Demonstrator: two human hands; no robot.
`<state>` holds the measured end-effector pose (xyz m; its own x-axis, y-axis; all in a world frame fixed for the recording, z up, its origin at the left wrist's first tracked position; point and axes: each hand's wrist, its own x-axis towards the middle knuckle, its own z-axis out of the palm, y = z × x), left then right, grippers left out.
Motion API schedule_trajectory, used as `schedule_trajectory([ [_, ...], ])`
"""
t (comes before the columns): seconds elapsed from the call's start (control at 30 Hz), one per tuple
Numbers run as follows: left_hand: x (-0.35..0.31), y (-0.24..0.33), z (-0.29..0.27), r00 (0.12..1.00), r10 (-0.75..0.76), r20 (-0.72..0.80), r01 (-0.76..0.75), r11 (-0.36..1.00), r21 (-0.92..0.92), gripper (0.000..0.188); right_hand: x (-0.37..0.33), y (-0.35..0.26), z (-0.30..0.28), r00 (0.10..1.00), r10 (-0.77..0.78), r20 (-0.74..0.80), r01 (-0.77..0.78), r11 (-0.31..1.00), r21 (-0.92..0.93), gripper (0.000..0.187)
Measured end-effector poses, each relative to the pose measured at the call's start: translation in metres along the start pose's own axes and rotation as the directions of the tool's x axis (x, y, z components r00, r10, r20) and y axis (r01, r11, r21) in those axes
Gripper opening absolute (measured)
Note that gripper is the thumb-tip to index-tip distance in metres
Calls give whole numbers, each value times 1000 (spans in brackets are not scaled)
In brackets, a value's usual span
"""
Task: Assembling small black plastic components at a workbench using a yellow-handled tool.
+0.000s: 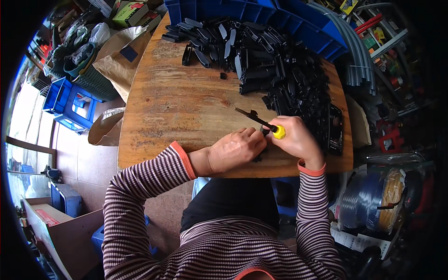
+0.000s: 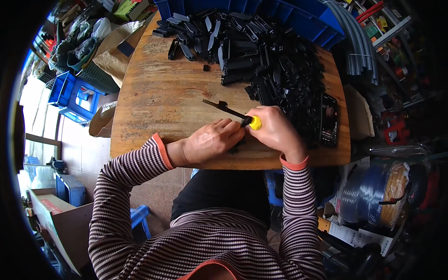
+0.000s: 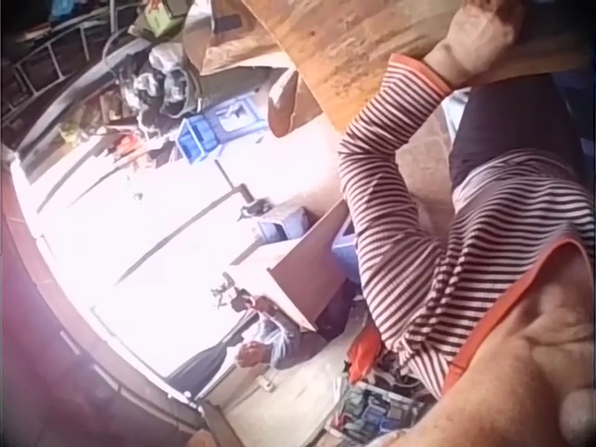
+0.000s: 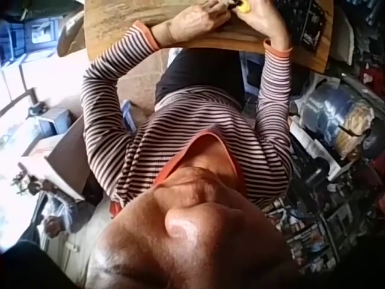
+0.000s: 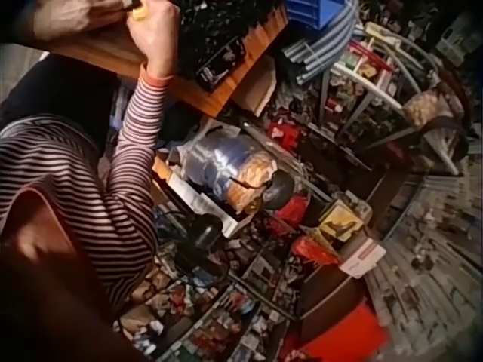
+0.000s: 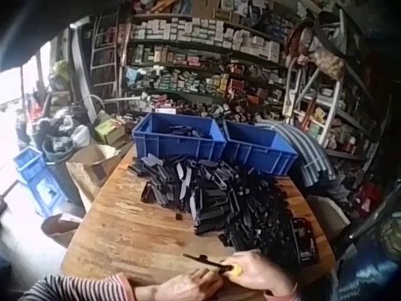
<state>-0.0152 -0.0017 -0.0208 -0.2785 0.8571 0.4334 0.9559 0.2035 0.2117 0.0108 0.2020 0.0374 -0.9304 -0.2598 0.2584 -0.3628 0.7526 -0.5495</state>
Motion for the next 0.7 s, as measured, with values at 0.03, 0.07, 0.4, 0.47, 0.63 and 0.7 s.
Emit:
schedule_trajectory([
  [0.03,0,0,-1,1000,6,14,-6,1000,3,35,1,0,-6,999,46,-20,-44,996,79,9],
  [0.07,1,0,-2,1000,12,29,-12,1000,7,35,2,-1,-10,995,93,-36,-86,983,159,11],
  [0.4,9,-4,-6,998,32,55,-32,999,-6,37,27,-6,11,854,263,-449,73,794,604,15],
  [0.47,7,-2,-7,994,59,-95,-62,998,-30,36,16,-7,-5,840,283,-463,69,791,608,16],
  [0.63,28,-17,-17,959,281,47,-283,958,45,34,-23,15,-15,903,297,-309,-259,953,159,9],
  [0.7,29,-20,-19,968,180,174,-192,980,54,35,-33,23,-4,937,196,-290,-222,973,-59,10],
])
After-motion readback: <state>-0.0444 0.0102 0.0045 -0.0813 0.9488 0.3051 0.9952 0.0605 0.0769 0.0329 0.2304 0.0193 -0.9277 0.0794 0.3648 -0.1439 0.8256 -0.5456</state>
